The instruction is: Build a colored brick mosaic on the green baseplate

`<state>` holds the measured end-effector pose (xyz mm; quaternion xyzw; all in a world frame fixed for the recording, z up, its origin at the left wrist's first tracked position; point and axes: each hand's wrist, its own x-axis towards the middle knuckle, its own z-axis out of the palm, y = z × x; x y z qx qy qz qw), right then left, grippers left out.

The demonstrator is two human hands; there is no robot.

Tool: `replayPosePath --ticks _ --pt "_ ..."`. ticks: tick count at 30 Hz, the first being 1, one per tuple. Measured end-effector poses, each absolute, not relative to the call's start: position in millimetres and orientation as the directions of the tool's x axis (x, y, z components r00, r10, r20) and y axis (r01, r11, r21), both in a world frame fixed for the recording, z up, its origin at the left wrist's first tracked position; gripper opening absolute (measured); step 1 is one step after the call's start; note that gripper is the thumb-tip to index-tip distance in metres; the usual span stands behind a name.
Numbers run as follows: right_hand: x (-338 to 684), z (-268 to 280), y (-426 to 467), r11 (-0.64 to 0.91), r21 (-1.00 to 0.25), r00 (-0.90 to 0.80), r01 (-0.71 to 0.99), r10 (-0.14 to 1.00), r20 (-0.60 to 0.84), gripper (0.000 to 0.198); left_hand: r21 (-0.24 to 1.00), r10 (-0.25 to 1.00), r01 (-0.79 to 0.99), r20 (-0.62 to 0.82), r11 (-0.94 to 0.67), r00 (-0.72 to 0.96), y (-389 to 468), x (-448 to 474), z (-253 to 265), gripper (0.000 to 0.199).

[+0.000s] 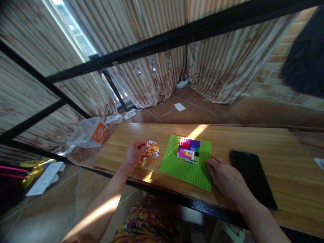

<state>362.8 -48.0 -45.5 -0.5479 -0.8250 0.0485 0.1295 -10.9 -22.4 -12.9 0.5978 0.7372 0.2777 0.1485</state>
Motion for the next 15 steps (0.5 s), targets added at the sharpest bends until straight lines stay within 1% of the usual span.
replayPosePath --ticks 3,5,10,13,15 --pt "362 -44 -48 0.387 -0.232 -0.360 0.892 0.921 0.151 0.035 0.524 0.963 0.836 0.101 0.161 -0.249 -25 -11 -10 0.022" --pt "362 -43 -48 0.385 -0.229 -0.359 0.894 0.922 0.145 0.035 0.524 0.964 0.836 0.097 0.164 -0.249 -26 -11 -8 0.022" --pt "360 -41 -49 0.368 -0.207 -0.348 0.906 0.929 0.129 0.035 0.627 0.960 0.767 0.110 0.134 -0.257 -25 -7 -3 0.022" --pt "358 -36 -49 0.365 -0.204 -0.350 0.908 0.931 0.107 0.034 0.693 0.977 0.720 0.120 0.043 -0.173 -22 5 0 0.020" --pt "357 -33 -50 0.362 -0.209 -0.349 0.909 0.932 0.098 0.033 0.713 0.987 0.701 0.131 -0.026 -0.096 -20 19 4 0.019"
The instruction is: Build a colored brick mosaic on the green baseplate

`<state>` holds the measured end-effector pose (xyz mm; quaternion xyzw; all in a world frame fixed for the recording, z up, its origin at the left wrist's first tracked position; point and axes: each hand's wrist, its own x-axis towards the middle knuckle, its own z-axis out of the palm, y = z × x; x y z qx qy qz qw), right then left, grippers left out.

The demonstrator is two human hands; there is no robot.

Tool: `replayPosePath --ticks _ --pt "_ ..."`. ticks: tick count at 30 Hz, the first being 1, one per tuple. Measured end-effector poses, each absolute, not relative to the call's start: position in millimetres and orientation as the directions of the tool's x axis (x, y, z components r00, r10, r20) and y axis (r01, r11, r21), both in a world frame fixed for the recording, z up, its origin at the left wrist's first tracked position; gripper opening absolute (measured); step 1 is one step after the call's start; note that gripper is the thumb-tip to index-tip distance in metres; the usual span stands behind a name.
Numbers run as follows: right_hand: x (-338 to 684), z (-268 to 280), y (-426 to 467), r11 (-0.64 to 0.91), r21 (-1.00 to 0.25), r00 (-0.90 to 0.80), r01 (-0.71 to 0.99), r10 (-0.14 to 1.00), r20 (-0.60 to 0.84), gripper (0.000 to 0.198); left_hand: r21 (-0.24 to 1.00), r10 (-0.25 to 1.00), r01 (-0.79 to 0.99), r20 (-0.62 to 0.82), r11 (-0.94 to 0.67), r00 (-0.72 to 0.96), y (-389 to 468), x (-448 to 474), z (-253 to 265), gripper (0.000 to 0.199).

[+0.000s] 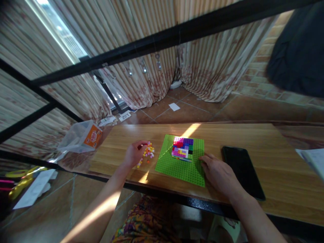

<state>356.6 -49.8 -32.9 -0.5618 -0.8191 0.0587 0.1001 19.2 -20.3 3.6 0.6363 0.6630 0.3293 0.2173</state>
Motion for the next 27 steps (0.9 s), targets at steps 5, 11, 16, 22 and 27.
replayPosePath --ticks 5,11,16,22,27 --pt "354 -26 -50 0.351 -0.229 -0.345 0.908 0.936 0.069 0.031 0.704 0.994 0.704 0.108 -0.092 0.023 -12 65 19 0.018" --pt "354 -26 -50 0.328 -0.210 -0.326 0.921 0.944 0.044 0.030 0.655 0.989 0.743 0.059 -0.141 0.135 -7 101 30 0.010" --pt "353 -25 -50 0.328 -0.230 -0.327 0.916 0.944 0.043 0.028 0.638 0.966 0.728 0.127 -0.252 0.223 -11 112 21 0.013" --pt "352 -23 -50 0.306 -0.236 -0.309 0.922 0.951 0.026 0.030 0.576 0.917 0.713 0.240 -0.399 0.319 -10 123 25 0.019" --pt "353 -24 -49 0.317 -0.251 -0.321 0.914 0.947 0.027 0.030 0.571 0.918 0.720 0.220 -0.394 0.329 -8 134 30 0.017"
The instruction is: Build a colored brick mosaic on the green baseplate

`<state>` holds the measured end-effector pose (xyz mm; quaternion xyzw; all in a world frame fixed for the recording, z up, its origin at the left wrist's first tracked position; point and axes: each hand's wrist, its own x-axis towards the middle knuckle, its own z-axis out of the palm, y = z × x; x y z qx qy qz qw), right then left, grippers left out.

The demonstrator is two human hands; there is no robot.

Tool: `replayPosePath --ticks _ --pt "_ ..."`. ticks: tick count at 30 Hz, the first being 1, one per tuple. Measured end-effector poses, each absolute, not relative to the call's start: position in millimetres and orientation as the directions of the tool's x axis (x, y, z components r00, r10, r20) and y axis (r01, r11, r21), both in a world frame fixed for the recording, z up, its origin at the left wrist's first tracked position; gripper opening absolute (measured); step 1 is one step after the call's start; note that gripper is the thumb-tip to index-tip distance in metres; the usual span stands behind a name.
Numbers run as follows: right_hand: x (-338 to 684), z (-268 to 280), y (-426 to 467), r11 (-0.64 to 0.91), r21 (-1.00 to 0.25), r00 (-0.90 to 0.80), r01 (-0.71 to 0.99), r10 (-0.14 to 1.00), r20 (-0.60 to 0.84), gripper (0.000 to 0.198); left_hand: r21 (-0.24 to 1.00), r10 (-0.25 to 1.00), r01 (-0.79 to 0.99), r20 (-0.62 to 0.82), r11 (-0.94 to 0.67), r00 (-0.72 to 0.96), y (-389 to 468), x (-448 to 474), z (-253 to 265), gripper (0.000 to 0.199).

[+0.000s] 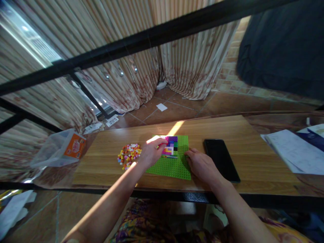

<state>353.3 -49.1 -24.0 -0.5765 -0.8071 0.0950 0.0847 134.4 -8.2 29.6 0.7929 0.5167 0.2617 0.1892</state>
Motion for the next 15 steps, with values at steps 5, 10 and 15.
replayPosePath --ticks 5,10,15 --pt "353 -24 -49 0.313 -0.276 -0.312 0.909 0.949 0.049 0.029 0.550 0.895 0.707 0.249 -0.446 0.371 -5 142 23 0.016" --pt "353 -24 -49 0.302 -0.276 -0.305 0.912 0.952 0.036 0.029 0.507 0.872 0.710 0.287 -0.489 0.395 -1 144 17 0.015" --pt "354 -25 -48 0.307 -0.277 -0.312 0.910 0.950 0.029 0.030 0.460 0.858 0.726 0.319 -0.512 0.403 -1 146 16 0.015"
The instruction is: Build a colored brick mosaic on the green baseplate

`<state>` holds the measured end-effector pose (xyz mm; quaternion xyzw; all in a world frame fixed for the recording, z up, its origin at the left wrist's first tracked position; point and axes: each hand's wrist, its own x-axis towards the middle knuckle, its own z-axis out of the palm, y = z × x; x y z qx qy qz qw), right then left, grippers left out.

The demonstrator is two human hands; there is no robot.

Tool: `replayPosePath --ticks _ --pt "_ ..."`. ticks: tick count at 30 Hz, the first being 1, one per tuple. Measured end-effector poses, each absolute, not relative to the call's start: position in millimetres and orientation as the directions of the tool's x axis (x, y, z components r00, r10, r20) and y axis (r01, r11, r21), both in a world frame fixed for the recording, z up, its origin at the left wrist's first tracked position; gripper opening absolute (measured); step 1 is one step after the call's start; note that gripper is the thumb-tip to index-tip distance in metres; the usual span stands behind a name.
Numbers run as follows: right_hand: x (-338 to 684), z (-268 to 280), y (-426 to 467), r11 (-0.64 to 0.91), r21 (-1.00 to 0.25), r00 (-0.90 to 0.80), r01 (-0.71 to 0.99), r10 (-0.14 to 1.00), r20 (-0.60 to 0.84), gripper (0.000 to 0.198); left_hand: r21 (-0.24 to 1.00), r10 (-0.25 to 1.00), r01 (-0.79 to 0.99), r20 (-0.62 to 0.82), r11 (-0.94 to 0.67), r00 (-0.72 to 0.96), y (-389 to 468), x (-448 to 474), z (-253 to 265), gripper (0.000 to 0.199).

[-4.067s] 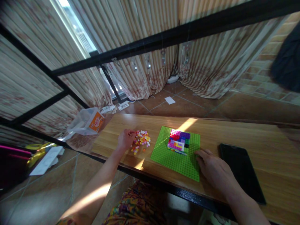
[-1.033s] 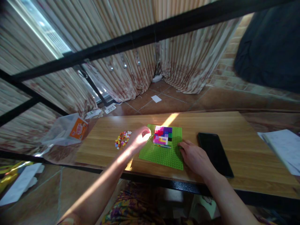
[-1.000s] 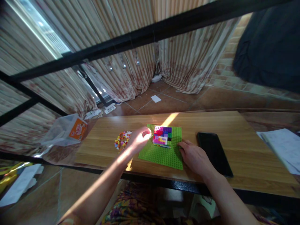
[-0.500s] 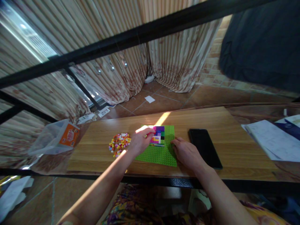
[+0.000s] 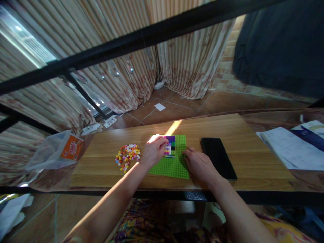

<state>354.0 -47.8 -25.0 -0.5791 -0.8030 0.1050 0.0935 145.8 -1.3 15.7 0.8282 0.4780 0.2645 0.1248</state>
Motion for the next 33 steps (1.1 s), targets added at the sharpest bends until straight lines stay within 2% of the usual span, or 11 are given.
replayPosePath --ticks 8,16,33 --pt "353.3 -23.5 -48.6 0.308 -0.273 -0.310 0.911 0.950 0.039 0.029 0.370 0.848 0.777 0.365 -0.510 0.383 -1.9 151.4 13.0 0.014" --pt "353.7 -25.1 -48.0 0.311 -0.280 -0.310 0.908 0.949 0.047 0.028 0.368 0.873 0.810 0.362 -0.456 0.326 -3.1 154.4 13.3 0.013" --pt "353.3 -23.7 -49.0 0.321 -0.266 -0.321 0.909 0.946 0.047 0.029 0.385 0.876 0.803 0.357 -0.454 0.324 -6.1 151.1 14.7 0.020"
